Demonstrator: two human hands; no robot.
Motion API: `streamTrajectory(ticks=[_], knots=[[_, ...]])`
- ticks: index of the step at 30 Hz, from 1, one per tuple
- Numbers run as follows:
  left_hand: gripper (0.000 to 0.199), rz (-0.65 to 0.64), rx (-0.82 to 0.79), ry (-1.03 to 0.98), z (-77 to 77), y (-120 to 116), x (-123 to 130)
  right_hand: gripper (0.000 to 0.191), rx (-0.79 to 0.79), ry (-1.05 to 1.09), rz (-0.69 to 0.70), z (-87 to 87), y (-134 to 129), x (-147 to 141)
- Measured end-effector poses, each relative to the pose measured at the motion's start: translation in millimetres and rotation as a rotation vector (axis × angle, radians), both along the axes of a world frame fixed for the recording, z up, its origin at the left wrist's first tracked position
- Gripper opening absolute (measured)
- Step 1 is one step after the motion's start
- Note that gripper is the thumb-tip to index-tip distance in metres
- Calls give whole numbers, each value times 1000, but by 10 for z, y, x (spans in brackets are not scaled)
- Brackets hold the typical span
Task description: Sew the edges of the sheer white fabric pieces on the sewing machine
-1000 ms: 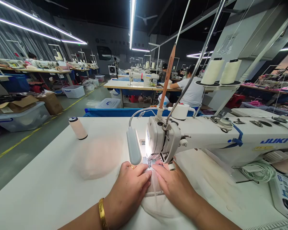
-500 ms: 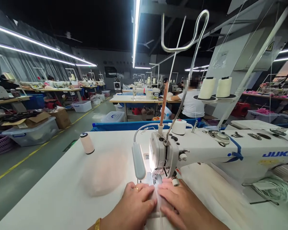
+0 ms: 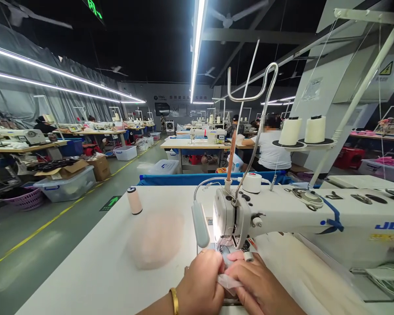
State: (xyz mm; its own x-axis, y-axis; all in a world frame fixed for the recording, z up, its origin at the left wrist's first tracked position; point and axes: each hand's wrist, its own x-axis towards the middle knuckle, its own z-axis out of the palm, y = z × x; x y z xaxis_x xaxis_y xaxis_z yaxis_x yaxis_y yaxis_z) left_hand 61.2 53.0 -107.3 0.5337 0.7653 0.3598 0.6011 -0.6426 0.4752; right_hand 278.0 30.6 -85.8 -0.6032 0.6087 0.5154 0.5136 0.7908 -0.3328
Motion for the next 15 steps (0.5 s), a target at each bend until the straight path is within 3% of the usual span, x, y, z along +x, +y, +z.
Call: streamTrajectory(ticks=[5, 11, 15], knots=[[14, 13, -31, -125, 55, 50, 36, 16, 50, 107, -52, -27, -8, -51], [13, -40, -206, -170, 203, 120, 29, 22, -81, 243, -229, -56, -43, -86], [15, -45, -310, -180, 252, 157, 13, 24, -178, 333, -262, -50, -27, -101]])
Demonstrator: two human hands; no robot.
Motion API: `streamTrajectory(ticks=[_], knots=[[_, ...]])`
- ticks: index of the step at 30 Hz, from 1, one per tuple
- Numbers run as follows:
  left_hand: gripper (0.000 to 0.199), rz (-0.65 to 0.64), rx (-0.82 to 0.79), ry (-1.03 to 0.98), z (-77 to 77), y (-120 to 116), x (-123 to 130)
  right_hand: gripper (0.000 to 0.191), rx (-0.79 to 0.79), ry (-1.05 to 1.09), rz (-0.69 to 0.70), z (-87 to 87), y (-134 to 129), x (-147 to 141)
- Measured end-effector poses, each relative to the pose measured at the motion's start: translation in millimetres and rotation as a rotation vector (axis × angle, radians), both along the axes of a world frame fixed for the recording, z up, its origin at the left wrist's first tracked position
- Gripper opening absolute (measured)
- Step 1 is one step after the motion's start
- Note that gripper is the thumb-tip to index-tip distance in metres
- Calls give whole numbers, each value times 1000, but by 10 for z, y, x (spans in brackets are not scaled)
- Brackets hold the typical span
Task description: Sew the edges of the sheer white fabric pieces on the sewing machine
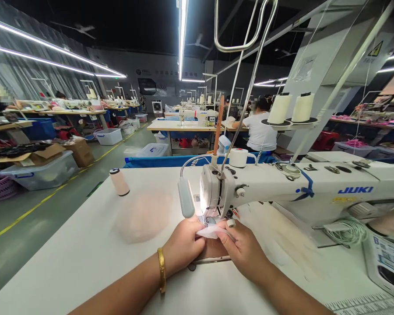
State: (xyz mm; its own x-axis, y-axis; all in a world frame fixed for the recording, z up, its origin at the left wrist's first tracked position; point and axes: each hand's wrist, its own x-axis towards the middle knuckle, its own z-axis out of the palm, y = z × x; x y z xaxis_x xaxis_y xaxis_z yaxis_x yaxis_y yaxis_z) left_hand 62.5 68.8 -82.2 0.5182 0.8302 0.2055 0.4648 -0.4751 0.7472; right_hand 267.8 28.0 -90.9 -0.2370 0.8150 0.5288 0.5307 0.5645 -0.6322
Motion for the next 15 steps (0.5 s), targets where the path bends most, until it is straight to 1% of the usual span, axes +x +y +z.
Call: streamTrajectory(ticks=[6, 9, 11, 13, 15], knots=[[11, -13, -62, -48, 81, -22, 40, 25, -21, -12, 0, -9, 35, -6], [17, -27, -49, -71, 101, -55, 49, 25, 8, -62, 28, 15, 31, 16], [25, -68, 35, -71, 82, -94, 30, 28, 20, -125, 72, 54, 13, 42], [30, -110, 199, -21, 38, -152, -8, 32, 5, -227, 162, 110, -22, 73], [27, -131, 363, 55, -18, -222, -53, 34, -31, -339, 263, 171, -72, 102]])
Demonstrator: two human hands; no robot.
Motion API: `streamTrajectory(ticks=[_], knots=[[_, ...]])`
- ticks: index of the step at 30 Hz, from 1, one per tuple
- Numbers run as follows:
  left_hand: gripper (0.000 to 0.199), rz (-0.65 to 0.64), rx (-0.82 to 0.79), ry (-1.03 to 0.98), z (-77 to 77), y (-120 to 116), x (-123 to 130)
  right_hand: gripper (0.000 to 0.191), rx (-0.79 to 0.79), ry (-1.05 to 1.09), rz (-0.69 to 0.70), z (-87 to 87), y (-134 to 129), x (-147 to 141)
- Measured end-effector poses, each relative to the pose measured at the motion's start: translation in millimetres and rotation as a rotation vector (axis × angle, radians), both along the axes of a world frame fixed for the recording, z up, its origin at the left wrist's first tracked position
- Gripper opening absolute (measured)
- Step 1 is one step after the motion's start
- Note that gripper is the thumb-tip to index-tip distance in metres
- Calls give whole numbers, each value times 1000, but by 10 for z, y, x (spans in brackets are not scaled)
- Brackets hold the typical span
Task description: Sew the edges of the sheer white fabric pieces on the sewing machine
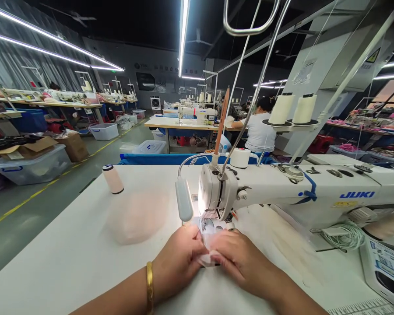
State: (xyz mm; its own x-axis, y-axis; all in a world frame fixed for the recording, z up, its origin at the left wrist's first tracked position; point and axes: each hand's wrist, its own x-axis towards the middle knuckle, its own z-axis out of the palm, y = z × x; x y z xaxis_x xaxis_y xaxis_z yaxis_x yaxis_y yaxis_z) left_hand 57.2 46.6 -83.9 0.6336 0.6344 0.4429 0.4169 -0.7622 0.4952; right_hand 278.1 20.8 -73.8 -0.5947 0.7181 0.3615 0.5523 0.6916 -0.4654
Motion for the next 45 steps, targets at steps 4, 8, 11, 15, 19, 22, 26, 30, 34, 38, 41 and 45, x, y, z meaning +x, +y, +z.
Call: streamTrajectory(ticks=[4, 8, 11, 15, 19, 22, 26, 30, 34, 38, 41, 45], knots=[[21, 0, 133, 76, -66, -120, -56, 28, -59, -129, 64, 98, -98, 38], [25, -14, 177, 83, -43, -158, -59, 23, -97, -147, 48, 133, -126, 47], [30, -4, 186, 75, -22, -152, -52, 23, -109, -152, 35, 136, -112, 50], [31, -10, 201, 40, -31, -110, -46, 22, -137, -176, -1, 124, -91, 47], [29, -7, 231, 35, -52, -20, -43, 18, -137, -196, -54, 101, -72, 25], [31, 16, 246, 68, -56, 47, -41, 12, -145, -191, -83, 99, -51, 10], [32, 47, 226, 120, -51, 94, -30, 15, -161, -159, -105, 107, -36, 1], [30, 61, 177, 126, -9, 125, -16, 49, -125, -98, -100, 38, -25, -31], [32, 40, -16, 76, 80, 180, -31, 17, -25, -15, -134, -69, 35, -54], [30, 19, 17, 136, 123, 156, -76, 26, -33, -17, -95, -36, 52, -5], [27, -17, 142, 197, 107, 48, -101, 24, -46, -92, -18, 54, -3, 34], [27, -33, 157, 241, 92, -79, -117, 23, -21, -135, -4, 139, -74, 29]])
